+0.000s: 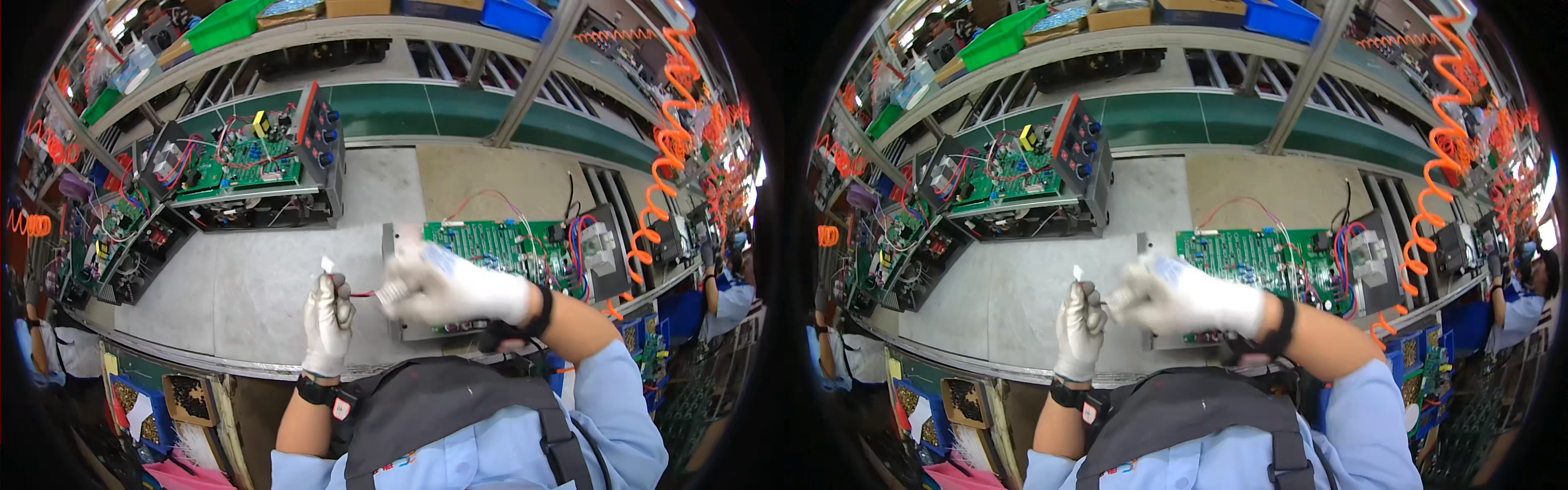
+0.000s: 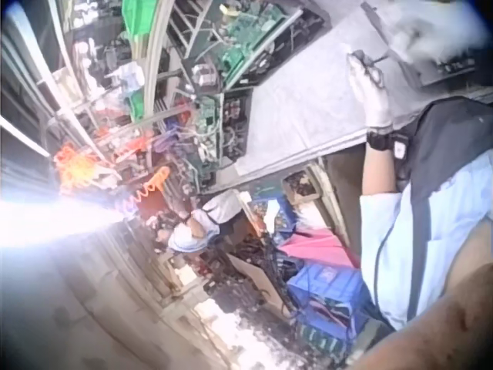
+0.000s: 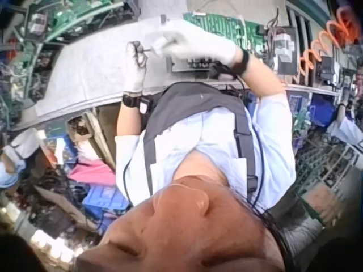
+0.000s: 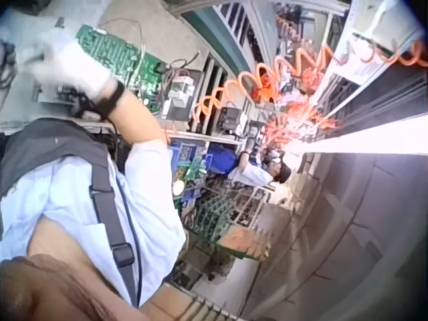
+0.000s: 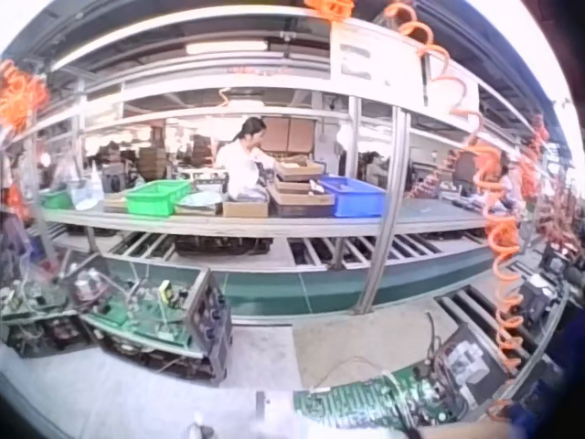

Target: The worker is assembling the internal wiring and circuit boards of a solar inverter on a factory assembly line.

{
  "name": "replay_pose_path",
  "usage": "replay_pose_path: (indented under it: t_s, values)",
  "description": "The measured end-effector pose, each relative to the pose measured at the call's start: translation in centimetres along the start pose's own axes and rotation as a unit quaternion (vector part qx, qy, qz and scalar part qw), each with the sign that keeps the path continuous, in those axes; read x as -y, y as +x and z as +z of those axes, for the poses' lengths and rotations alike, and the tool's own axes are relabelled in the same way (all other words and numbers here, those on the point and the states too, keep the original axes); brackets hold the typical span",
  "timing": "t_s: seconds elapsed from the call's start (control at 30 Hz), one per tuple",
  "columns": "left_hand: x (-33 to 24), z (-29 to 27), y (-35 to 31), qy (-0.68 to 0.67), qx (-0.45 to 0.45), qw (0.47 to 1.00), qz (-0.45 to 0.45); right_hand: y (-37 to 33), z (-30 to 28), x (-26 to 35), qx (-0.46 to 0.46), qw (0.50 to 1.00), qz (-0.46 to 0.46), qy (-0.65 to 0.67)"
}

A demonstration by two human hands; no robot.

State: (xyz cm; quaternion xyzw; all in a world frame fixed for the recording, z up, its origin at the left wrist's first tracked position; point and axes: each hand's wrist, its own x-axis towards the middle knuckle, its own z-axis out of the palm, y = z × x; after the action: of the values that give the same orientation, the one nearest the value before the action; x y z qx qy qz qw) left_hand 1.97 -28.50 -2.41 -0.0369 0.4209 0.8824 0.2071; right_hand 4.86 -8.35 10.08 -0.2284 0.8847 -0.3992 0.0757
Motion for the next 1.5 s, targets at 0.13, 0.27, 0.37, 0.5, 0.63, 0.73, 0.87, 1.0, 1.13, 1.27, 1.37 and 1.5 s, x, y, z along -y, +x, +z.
replay_pose_path:
  t_s: [0.13,0.27,0.37,0.5,0.63,0.73,0.87,1.0,1.13,1.27,1.37,1.5]
  values:
    - [-4.4,5.8,4.8,0.240,0.076,0.968,0.001,-6.2,1.1,0.5,0.108,0.978,-0.137,-0.118]
    - [-5.9,12.1,8.5,0.428,0.262,0.865,-0.002,-7.6,0.1,1.1,0.070,0.993,-0.085,-0.030]
    - [-4.9,14.6,8.5,0.485,0.308,0.818,-0.002,-9.3,-3.6,1.1,-0.130,0.983,0.038,0.122]
    - [-2.8,16.1,8.1,0.518,0.338,0.785,-0.004,-8.3,-5.7,-3.4,-0.342,0.929,0.143,0.013]
    - [-1.8,16.6,7.7,0.395,0.346,0.847,-0.080,-6.6,-5.2,-3.2,-0.247,0.955,0.126,-0.109]
    - [-2.6,16.3,8.4,0.462,0.378,0.796,-0.097,-6.1,-5.7,-3.4,-0.189,0.917,0.161,-0.314]
    - [-2.8,17.1,8.1,0.567,0.375,0.732,-0.050,-4.8,-6.4,-4.4,-0.045,0.852,0.202,-0.481]
    - [-1.7,14.5,9.4,0.654,0.310,0.688,0.053,-3.4,-6.1,-7.5,0.046,0.830,0.264,-0.489]
    - [-1.0,13.4,10.5,0.543,0.273,0.794,0.009,-4.5,-6.9,-11.3,-0.133,0.971,0.198,0.035]
    - [0.6,12.5,11.6,0.350,0.304,0.882,-0.080,-4.9,-5.8,-12.4,-0.216,0.913,0.205,0.278]
    - [0.7,12.5,11.6,0.307,0.296,0.898,-0.108,-4.7,-5.6,-12.8,-0.190,0.924,0.243,0.227]
    - [1.1,11.9,11.5,0.308,0.279,0.904,-0.100,-4.4,-5.5,-13.1,-0.157,0.954,0.210,0.144]
